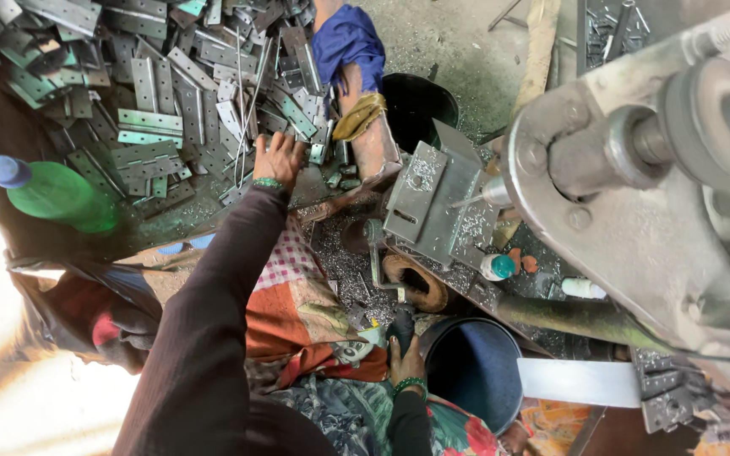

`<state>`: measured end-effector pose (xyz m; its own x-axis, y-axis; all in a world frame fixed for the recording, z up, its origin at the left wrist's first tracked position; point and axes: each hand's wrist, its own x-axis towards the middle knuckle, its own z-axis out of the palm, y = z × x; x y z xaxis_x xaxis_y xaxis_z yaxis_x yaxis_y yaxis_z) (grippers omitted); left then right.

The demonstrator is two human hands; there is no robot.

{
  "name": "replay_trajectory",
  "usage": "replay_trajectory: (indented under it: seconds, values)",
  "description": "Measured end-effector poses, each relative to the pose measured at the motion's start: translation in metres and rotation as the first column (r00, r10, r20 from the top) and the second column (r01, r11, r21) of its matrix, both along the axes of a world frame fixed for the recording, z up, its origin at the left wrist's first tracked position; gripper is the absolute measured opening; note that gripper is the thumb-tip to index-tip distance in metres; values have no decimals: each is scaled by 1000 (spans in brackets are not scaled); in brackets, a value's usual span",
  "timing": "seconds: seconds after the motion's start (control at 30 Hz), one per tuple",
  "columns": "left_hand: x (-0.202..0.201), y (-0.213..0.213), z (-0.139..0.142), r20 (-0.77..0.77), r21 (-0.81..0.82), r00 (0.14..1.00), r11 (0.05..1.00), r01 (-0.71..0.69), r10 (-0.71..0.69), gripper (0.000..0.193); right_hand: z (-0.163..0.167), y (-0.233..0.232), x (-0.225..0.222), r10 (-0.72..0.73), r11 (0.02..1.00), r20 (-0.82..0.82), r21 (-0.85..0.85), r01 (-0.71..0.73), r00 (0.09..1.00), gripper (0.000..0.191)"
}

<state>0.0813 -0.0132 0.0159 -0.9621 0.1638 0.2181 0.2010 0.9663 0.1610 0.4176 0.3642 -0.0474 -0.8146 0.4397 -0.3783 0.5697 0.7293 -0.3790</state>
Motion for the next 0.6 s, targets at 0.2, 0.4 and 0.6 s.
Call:
replay_trajectory:
  seconds: [0.2,0.4,0.6]
  values:
    - [42,25,23,53,488,993,865,-119,106,41,-8,20,19,2,1000,-10,-19,-3,1000,61]
    - [98,85,89,-274,764,949,564,314,-157,55,-12,35,32,-18,996,-22,-84,16,1000,63]
    - [96,171,124,-186,417,680,570,708,-709,67,0,42,43,15,997,-11,-75,-16,1000,73]
